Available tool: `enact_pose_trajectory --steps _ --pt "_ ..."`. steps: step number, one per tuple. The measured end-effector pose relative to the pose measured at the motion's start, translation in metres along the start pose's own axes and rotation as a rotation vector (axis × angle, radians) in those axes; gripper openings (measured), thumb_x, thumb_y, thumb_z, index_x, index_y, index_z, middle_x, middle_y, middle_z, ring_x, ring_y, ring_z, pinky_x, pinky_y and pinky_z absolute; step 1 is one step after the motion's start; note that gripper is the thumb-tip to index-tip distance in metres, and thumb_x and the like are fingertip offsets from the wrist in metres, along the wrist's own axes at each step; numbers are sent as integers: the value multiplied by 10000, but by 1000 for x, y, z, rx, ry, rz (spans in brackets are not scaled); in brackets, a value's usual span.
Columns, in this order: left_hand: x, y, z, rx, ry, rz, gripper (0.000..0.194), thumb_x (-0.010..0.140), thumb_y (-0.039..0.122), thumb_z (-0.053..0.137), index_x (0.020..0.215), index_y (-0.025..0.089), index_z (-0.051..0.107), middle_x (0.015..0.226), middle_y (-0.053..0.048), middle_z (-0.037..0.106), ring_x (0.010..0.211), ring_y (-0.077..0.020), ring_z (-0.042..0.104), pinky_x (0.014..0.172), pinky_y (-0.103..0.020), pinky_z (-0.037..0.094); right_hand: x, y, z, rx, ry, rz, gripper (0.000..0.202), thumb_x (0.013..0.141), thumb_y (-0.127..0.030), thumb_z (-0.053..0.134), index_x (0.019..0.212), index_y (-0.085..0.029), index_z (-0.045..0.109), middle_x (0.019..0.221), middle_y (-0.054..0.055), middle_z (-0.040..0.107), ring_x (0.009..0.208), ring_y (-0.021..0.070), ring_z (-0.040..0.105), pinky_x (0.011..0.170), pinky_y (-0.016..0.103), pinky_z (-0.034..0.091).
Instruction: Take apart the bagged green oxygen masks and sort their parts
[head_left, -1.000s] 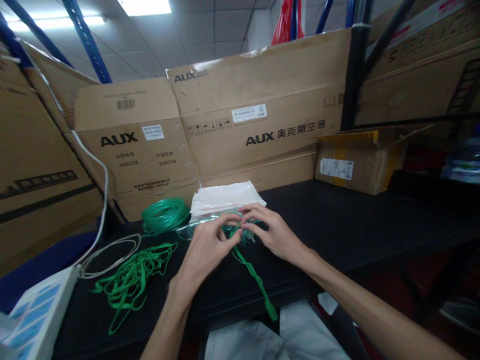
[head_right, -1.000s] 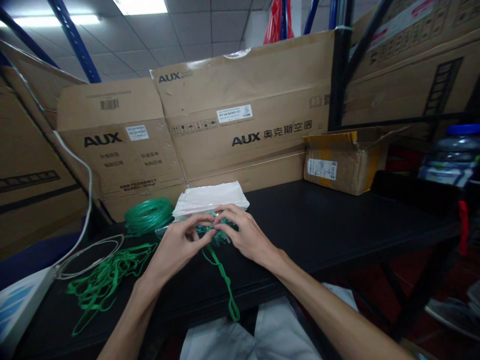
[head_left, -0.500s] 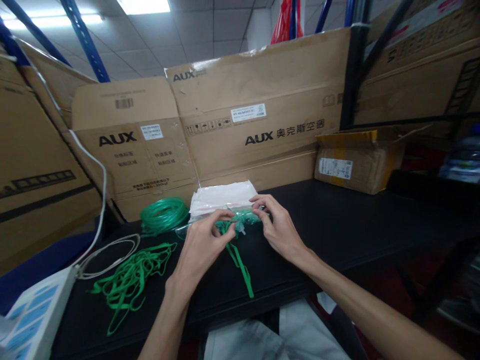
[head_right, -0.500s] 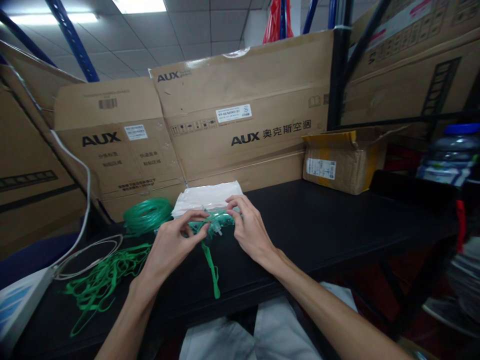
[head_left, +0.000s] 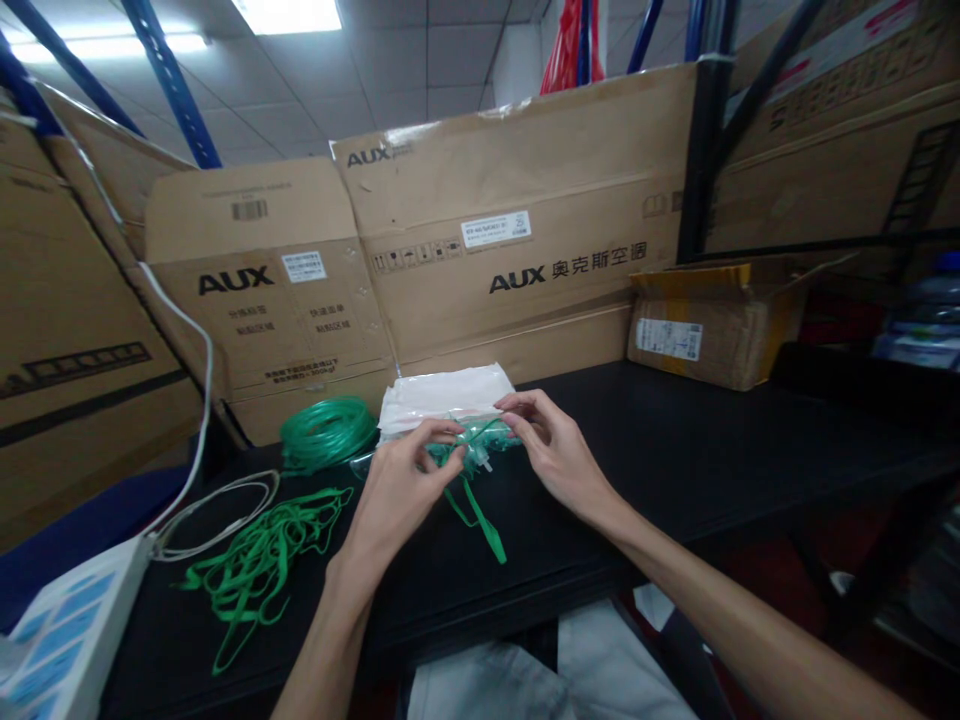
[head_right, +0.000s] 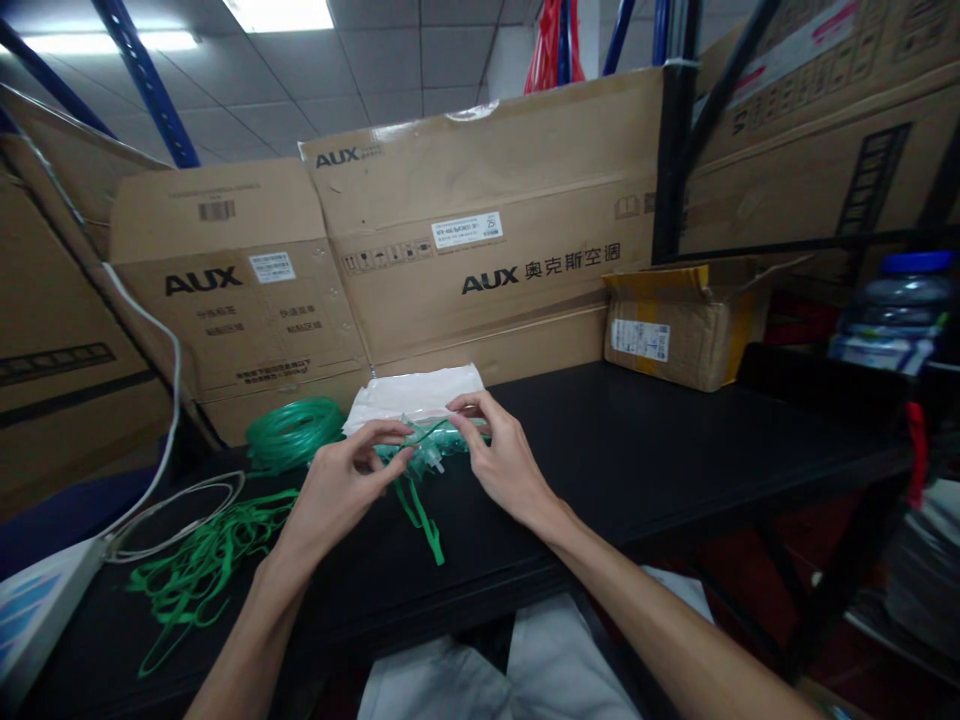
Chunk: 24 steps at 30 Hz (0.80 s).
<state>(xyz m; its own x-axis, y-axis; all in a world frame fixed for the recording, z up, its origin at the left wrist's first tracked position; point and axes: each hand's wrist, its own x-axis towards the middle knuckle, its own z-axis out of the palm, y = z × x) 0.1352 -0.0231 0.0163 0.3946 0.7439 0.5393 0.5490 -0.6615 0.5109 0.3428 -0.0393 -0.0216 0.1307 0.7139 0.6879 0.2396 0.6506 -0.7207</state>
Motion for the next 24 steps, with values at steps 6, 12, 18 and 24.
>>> enact_pose_trajectory --steps 6,12,18,24 --pt "1 3 -4 -337 -58 -79 284 912 404 624 1116 212 669 984 -27 708 560 -98 566 558 -228 446 -4 -10 -1 108 -209 0 394 947 -209 513 1333 -279 549 1275 70 632 1124 196 640 937 354 535" --pt "0 6 -9 -663 -114 -208 383 895 445 662 1184 197 616 766 17 604 533 -69 483 462 -170 352 -8 -21 -1 -69 -392 -196 654 863 -95 576 1449 -374 496 1607 18 339 1454 238 363 1021 369 506" --pt "0 3 -6 -711 -176 -247 428 897 456 671 1234 200 613 738 27 567 532 -54 450 456 -150 323 -4 -11 1 53 -353 -187 461 903 -237 679 1342 -347 594 1459 33 546 1378 222 478 1113 408 434" --pt "0 3 -12 -816 -156 -347 476 844 436 733 1252 211 635 754 36 511 518 -26 328 430 -141 196 -1 -15 -1 270 -346 -22 313 932 -315 652 1244 -296 654 1291 32 662 1256 222 580 1107 399 426"
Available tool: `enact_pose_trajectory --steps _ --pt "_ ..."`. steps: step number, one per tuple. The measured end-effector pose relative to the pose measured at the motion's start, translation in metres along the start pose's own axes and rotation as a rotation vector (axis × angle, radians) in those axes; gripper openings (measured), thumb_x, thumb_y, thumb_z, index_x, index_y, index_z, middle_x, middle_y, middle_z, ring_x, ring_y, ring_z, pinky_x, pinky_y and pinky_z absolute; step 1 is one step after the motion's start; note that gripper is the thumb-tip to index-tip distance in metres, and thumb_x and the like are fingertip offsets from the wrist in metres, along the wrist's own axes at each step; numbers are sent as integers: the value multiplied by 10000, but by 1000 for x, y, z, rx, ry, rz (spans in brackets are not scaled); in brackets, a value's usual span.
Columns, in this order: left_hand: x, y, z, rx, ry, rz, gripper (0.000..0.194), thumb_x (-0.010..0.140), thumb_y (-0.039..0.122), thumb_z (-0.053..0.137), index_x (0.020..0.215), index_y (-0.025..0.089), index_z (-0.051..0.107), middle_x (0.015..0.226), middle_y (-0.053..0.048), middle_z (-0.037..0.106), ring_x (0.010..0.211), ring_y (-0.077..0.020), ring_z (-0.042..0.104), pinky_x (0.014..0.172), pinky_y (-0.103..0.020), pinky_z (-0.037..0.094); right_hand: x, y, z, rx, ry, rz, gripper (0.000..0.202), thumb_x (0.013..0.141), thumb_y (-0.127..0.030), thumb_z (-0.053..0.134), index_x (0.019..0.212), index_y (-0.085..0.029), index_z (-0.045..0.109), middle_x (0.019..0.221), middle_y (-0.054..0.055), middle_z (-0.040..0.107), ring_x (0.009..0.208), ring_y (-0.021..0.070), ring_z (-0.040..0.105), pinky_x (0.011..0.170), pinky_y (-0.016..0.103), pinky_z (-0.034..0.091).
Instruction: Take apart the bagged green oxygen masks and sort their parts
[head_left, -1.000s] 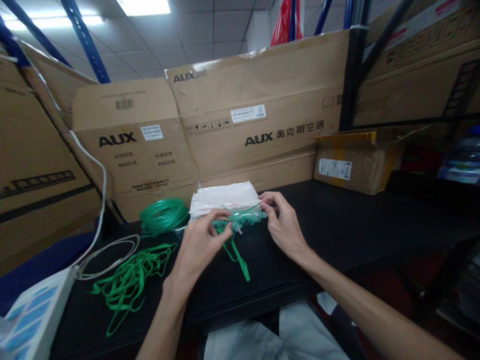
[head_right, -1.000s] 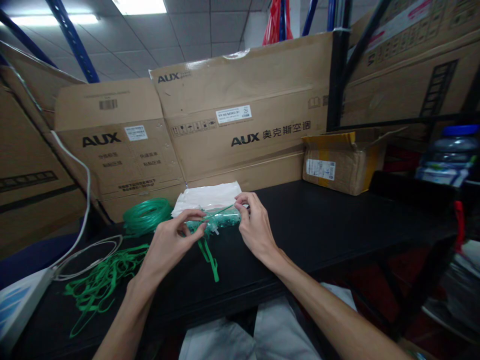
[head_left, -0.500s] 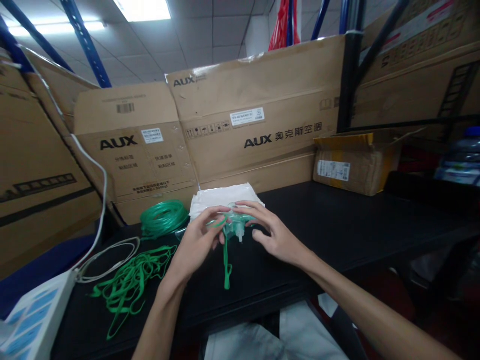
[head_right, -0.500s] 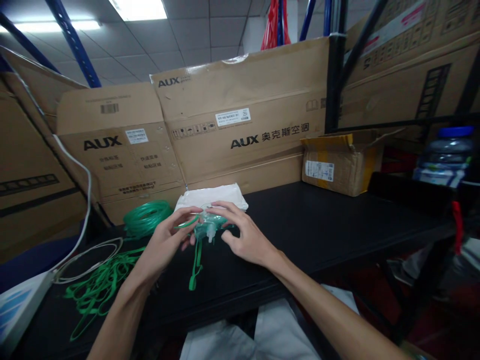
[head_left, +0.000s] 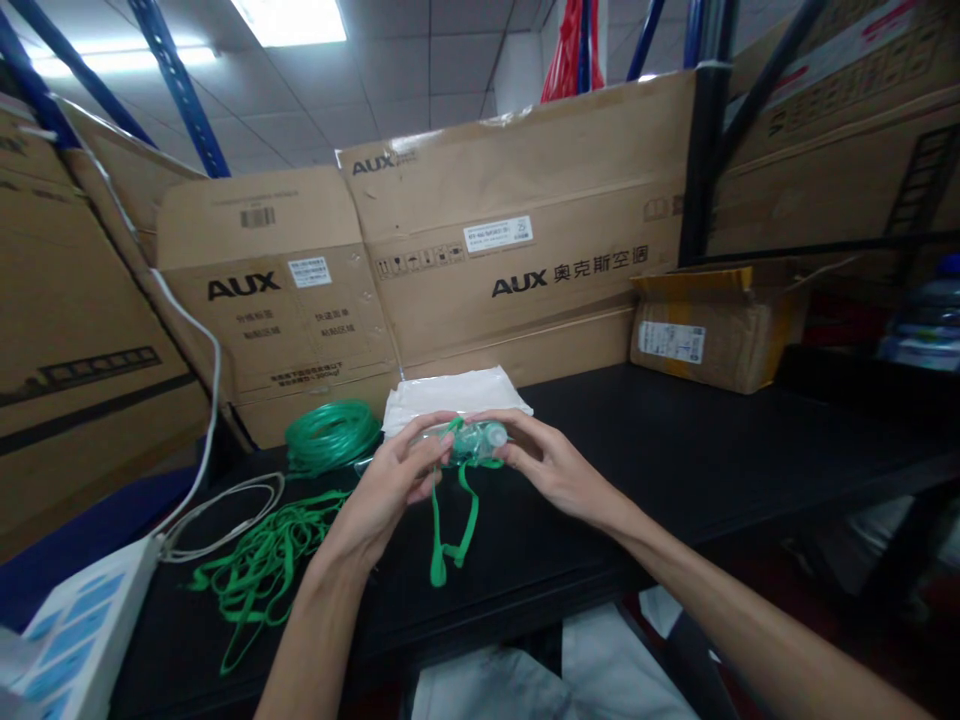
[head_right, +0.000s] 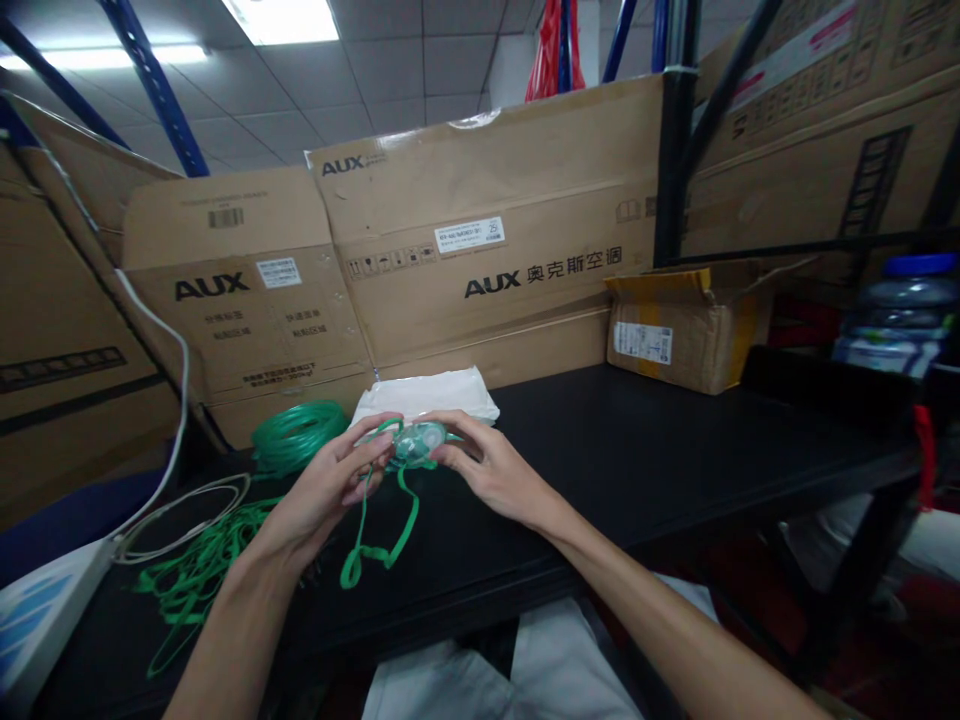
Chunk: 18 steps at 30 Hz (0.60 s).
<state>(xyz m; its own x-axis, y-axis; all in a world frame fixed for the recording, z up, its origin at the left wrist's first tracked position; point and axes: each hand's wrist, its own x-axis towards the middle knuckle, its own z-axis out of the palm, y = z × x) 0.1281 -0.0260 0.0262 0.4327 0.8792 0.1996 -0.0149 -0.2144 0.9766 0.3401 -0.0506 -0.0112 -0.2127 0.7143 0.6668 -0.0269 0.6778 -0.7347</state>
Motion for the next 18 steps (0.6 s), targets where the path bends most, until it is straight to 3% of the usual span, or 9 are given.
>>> enact_pose_trajectory --steps 2,5,9,14,16,18 --pt "1 1 -4 -50 34 -22 500 817 401 757 1260 205 634 747 39 504 513 -25 321 438 -145 206 2 0 -3 186 110 40 273 931 -361 649 1193 -288 667 1252 31 670 1185 225 620 1053 399 471" --pt "2 1 -9 -70 138 2 491 786 371 767 1220 170 655 709 53 473 490 -17 277 442 -147 199 7 4 -12 543 373 110 250 886 -417 694 1099 -289 670 1188 18 687 1090 228 662 1000 424 512" --pt "6 -6 -12 93 231 23 489 754 409 759 1165 157 676 659 57 507 463 -31 302 443 -162 217 13 8 -26 794 619 238 259 821 -480 737 957 -268 678 1000 10 721 971 211 678 924 395 551" --pt "11 -18 -9 457 88 -55 531 777 585 679 1100 165 711 842 -51 742 433 -94 484 462 -231 341 12 3 -22 701 616 192 244 820 -459 747 971 -282 675 975 -15 718 984 193 659 901 355 527" --pt "11 -18 -11 569 129 -42 540 803 638 620 1071 182 728 945 -70 771 430 -118 537 481 -256 383 11 2 -17 628 596 190 260 798 -452 769 951 -266 672 988 -4 722 998 204 663 892 351 514" --pt "8 -13 -16 673 248 3 538 838 661 558 1032 197 748 938 -55 781 448 -134 565 513 -264 408 10 1 -14 559 572 208 275 779 -454 786 907 -244 662 996 12 727 990 216 675 877 354 509"
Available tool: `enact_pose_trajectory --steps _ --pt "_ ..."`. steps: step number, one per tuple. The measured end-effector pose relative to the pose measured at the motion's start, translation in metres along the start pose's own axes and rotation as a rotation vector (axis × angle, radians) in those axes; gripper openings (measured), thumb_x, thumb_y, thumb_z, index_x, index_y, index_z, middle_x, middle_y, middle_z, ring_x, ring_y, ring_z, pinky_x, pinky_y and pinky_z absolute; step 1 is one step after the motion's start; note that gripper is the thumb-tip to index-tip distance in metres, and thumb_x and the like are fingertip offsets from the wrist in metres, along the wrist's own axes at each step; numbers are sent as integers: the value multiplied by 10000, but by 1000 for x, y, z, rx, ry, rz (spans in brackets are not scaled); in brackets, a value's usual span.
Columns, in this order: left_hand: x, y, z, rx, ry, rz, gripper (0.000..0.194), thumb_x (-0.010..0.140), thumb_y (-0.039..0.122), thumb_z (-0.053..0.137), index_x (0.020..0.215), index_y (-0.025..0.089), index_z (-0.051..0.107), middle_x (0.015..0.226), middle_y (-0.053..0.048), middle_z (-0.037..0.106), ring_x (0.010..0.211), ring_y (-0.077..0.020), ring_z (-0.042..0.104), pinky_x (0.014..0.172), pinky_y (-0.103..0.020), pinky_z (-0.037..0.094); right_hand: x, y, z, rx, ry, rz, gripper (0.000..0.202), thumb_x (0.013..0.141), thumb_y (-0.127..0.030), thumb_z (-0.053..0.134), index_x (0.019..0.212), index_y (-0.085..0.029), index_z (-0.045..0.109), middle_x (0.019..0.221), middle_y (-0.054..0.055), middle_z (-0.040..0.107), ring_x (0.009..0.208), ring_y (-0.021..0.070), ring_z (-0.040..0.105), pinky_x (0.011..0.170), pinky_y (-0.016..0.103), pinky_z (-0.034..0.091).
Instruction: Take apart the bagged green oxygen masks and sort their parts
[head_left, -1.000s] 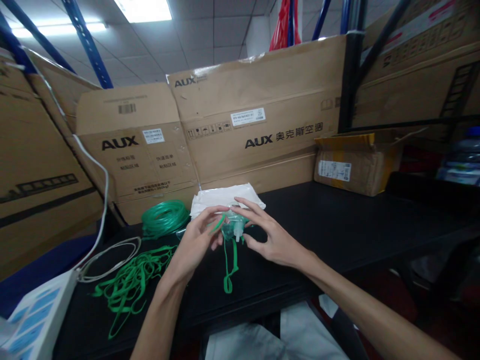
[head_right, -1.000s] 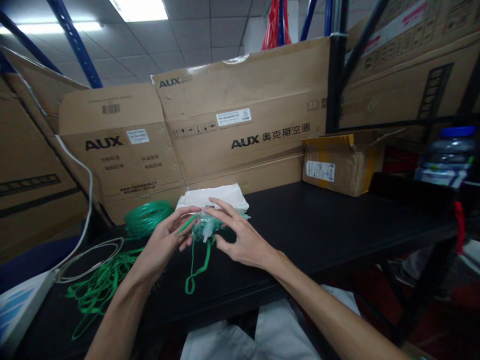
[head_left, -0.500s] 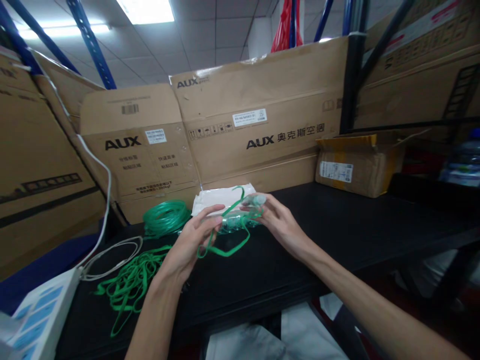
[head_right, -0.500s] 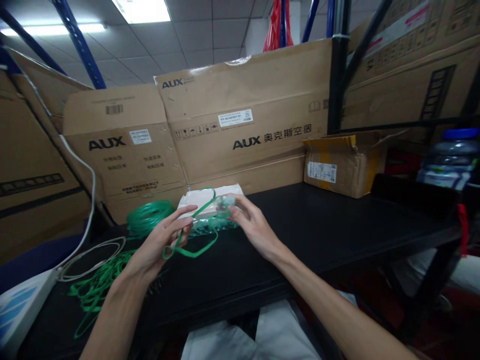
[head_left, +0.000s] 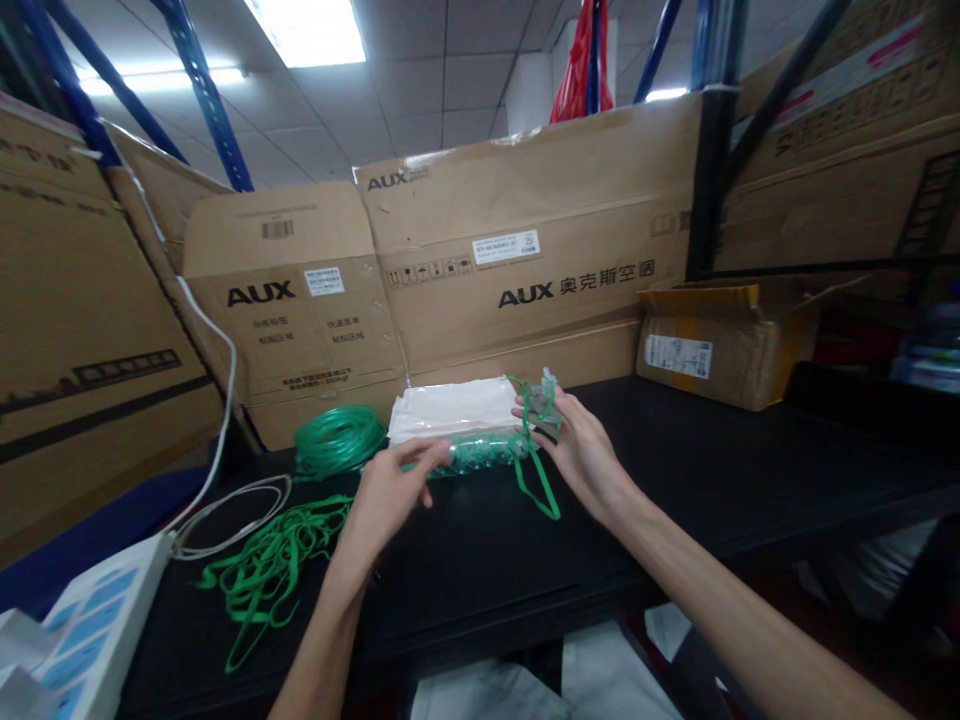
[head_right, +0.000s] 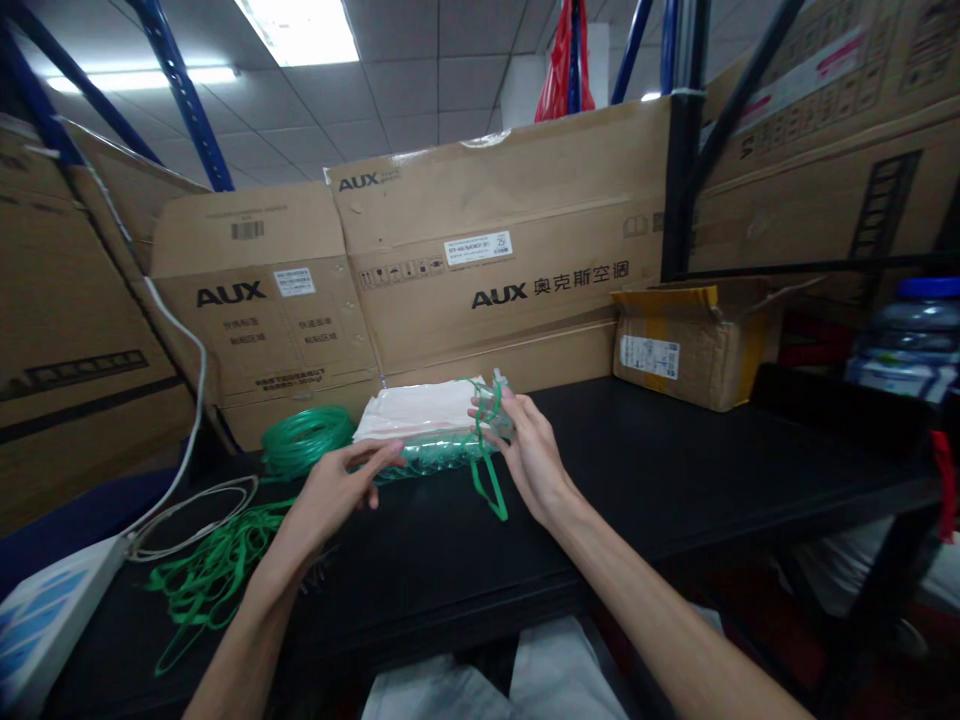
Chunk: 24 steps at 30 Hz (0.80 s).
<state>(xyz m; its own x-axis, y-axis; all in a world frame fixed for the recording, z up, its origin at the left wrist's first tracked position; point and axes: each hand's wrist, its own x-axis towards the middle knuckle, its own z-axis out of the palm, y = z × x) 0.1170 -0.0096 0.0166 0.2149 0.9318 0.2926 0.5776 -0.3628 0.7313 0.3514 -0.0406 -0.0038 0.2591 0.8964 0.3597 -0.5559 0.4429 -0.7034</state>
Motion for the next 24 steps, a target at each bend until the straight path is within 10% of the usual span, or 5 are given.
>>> enact_pose_trajectory --steps 5,14,24 --pt "4 0 -49 274 303 -22 547 876 656 471 988 215 776 684 -16 748 569 -204 644 603 -272 451 -2 3 1 -123 -64 37 290 790 -462 777 890 -219 654 962 26 729 893 201 696 813 344 523" --pt "63 -33 -120 756 249 -142 422 914 455 474 1138 230 753 1060 -91 779 1046 -324 693 836 -351 505 -4 0 2 -161 -134 116 332 794 -519 757 845 -204 662 881 11 708 831 181 690 789 330 537" --pt "123 -56 -97 880 5 -218 374 764 479 671 947 181 805 1038 -176 771 1033 -359 702 854 -375 529 -3 1 1 -142 -166 162 379 814 -558 724 827 -187 646 863 39 728 708 168 679 706 313 544"
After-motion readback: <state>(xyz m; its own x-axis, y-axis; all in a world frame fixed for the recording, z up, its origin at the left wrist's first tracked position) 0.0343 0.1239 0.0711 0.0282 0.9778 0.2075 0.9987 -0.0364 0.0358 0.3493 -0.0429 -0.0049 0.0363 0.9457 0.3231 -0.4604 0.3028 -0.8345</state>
